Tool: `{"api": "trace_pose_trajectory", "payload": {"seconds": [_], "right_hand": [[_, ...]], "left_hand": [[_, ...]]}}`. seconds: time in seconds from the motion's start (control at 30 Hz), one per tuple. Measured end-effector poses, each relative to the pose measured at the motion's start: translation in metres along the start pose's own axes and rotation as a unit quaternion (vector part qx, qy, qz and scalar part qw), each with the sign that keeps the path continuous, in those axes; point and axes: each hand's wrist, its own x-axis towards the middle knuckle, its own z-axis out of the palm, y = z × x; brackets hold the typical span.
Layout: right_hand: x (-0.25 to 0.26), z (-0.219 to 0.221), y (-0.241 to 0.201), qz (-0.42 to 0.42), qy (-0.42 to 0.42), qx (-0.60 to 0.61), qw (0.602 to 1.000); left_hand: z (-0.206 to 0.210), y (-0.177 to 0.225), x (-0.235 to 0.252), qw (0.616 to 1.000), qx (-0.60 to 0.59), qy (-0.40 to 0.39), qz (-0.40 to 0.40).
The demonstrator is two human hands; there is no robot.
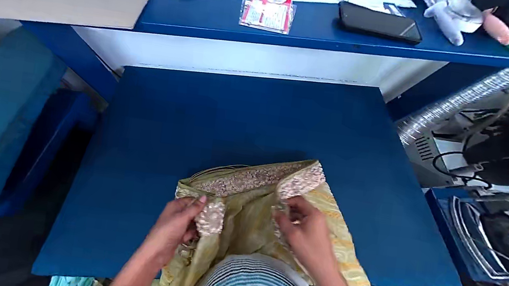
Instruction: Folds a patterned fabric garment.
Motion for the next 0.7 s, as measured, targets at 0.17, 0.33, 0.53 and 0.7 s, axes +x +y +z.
{"api": "trace_pose_trajectory", "payload": {"seconds": [0.17,0.33,0.53,0.7], "right_hand": [[0.000,0.044,0.000,0.016,-0.104,-0.040,0.994],[-0.008,0.056,0.011,-0.051,-0.057,-0.081,0.994],[-0.013,0.057,0.015,-0.104,-0.069,-0.129,0.984],[-0.017,0.055,0.013,-0.092,-0.109,-0.122,0.982]], "left_hand": [[0.044,-0.021,0.012,0.999,0.021,0.024,0.017],[0.050,-0.023,0.008,1.000,0.015,-0.013,0.020],[0.052,-0.026,0.010,0.991,0.120,-0.056,0.025],[0.055,-0.022,0.007,0.978,0.200,-0.058,0.034]]}}
